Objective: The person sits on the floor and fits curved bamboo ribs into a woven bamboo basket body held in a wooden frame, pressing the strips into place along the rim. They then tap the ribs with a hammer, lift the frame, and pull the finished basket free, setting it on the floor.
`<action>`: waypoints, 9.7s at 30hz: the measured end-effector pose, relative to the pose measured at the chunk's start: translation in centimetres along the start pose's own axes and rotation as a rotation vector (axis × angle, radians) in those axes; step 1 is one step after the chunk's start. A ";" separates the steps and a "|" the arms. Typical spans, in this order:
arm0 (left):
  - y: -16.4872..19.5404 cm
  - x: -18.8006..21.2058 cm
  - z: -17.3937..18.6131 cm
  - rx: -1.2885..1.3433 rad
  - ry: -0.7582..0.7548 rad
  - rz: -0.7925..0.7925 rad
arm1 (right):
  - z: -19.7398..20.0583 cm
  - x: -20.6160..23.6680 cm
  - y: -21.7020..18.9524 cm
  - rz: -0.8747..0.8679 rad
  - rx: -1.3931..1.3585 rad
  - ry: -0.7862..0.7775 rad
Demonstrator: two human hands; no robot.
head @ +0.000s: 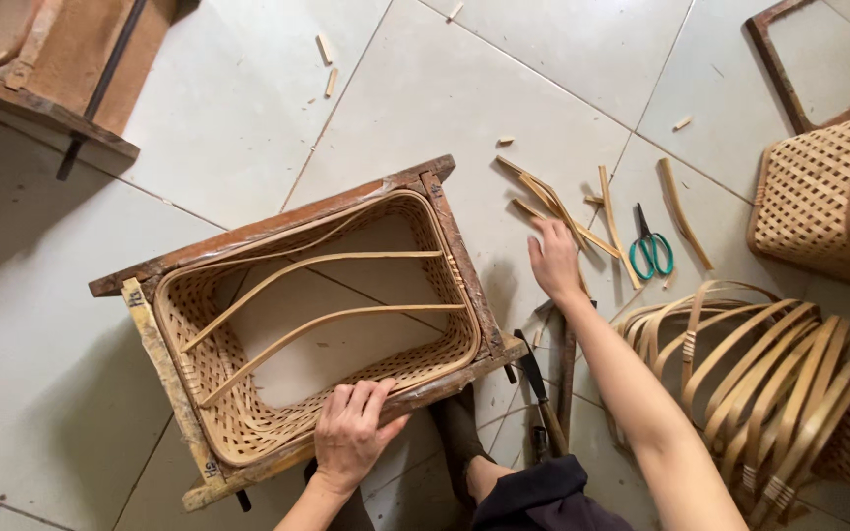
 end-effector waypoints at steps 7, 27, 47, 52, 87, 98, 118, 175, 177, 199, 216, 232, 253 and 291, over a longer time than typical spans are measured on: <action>-0.5 -0.4 -0.2 0.060 -0.029 0.035 | -4.0 -6.4 -2.4 0.156 0.352 -0.123; -0.7 -0.5 0.1 0.116 0.023 -0.023 | -3.5 -5.5 -23.2 -0.170 -0.606 -0.316; -0.7 -0.6 0.0 0.105 0.049 -0.009 | -6.0 -4.6 -22.2 -0.145 -0.616 -0.290; -0.8 -0.6 0.1 0.110 0.043 -0.004 | -6.3 -4.7 -21.9 -0.155 -0.607 -0.297; -14.8 -11.6 3.3 0.071 0.372 0.220 | -6.2 -6.3 -23.3 -0.039 -0.382 -0.276; -18.2 -11.8 0.3 0.313 -0.065 0.324 | -7.3 -6.6 -23.3 -0.143 -0.371 -0.395; -12.6 -19.5 2.1 -0.068 0.177 -0.188 | -5.6 -6.5 -25.2 -0.133 -0.138 -0.437; -4.7 1.9 1.3 0.112 -0.045 0.049 | -2.8 -12.5 -3.4 0.323 0.168 -0.011; -4.6 1.8 1.5 0.126 -0.013 0.036 | 0.6 -14.0 -7.3 0.405 0.077 0.100; -4.6 1.6 1.5 0.120 -0.072 -0.003 | -9.2 -3.7 -25.3 -0.232 -0.606 -0.430; -15.1 -16.5 1.4 -0.071 0.296 0.145 | -7.2 -5.4 -28.1 -0.040 -0.294 -0.518; -16.2 -16.6 4.1 0.077 0.309 0.080 | -8.4 -4.8 -28.5 0.129 -0.012 -0.710; -19.2 -14.1 6.9 0.066 0.310 0.135 | -8.8 -8.3 -35.6 0.662 -0.032 -0.205; -6.8 4.7 3.2 0.120 0.167 0.081 | -5.1 -5.5 -31.3 -0.107 -0.706 -0.400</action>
Point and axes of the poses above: each hand's wrist, its own x-axis away from the middle knuckle, its own z-axis out of the back of the hand, y = z × x, the point moved 5 cm from there along -x, towards the middle knuckle, and after that the axes turned 1 degree about -y, right-handed, at the moved point
